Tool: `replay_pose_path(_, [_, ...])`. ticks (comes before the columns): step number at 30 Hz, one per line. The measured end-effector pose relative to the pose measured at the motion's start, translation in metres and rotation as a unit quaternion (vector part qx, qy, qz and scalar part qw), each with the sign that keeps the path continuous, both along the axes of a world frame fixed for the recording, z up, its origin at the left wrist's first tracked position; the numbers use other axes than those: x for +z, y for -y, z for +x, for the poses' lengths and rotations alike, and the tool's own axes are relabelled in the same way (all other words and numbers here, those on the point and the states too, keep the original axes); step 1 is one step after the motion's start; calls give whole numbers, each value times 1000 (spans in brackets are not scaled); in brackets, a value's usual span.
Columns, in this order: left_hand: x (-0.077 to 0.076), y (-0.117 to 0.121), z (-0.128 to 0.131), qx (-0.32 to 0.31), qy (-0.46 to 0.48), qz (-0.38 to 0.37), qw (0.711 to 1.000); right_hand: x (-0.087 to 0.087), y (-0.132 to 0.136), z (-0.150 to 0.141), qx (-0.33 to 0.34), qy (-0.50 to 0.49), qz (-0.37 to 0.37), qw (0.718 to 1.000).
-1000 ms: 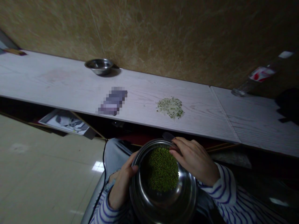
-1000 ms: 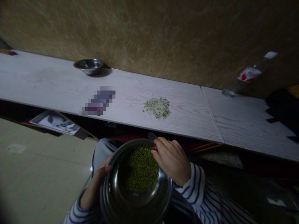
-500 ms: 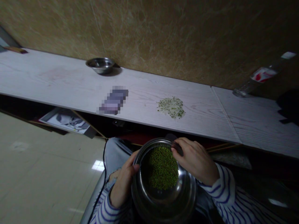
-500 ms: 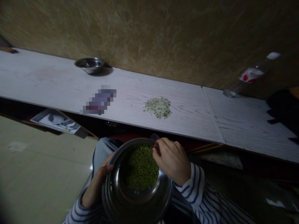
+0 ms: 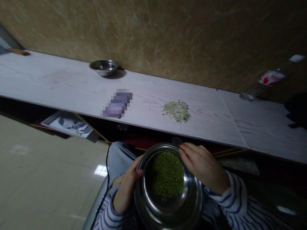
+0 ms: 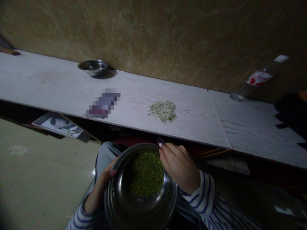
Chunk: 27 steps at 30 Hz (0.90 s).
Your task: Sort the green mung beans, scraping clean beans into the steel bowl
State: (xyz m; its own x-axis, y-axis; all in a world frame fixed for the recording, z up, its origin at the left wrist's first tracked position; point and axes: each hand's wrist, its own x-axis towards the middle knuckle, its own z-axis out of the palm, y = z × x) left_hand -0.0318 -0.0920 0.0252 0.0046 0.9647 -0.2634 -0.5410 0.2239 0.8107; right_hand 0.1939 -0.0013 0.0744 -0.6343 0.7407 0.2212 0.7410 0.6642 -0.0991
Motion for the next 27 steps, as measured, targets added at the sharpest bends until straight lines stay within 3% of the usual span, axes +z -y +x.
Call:
replay_pose_path(7, [14, 2, 6, 35, 28, -48, 998, 3, 0, 0, 23, -37, 44, 998])
replay_pose_path(18, [13, 2, 6, 51, 32, -64, 996, 7, -9, -1, 19, -101, 49, 994])
replay_pose_path(24, [12, 2, -1, 94, 4, -90, 992, 28, -41, 7, -61, -232, 35, 970])
replay_pose_path(27, [7, 2, -6, 103, 19, -102, 989, 39, -67, 11, -103, -239, 49, 964])
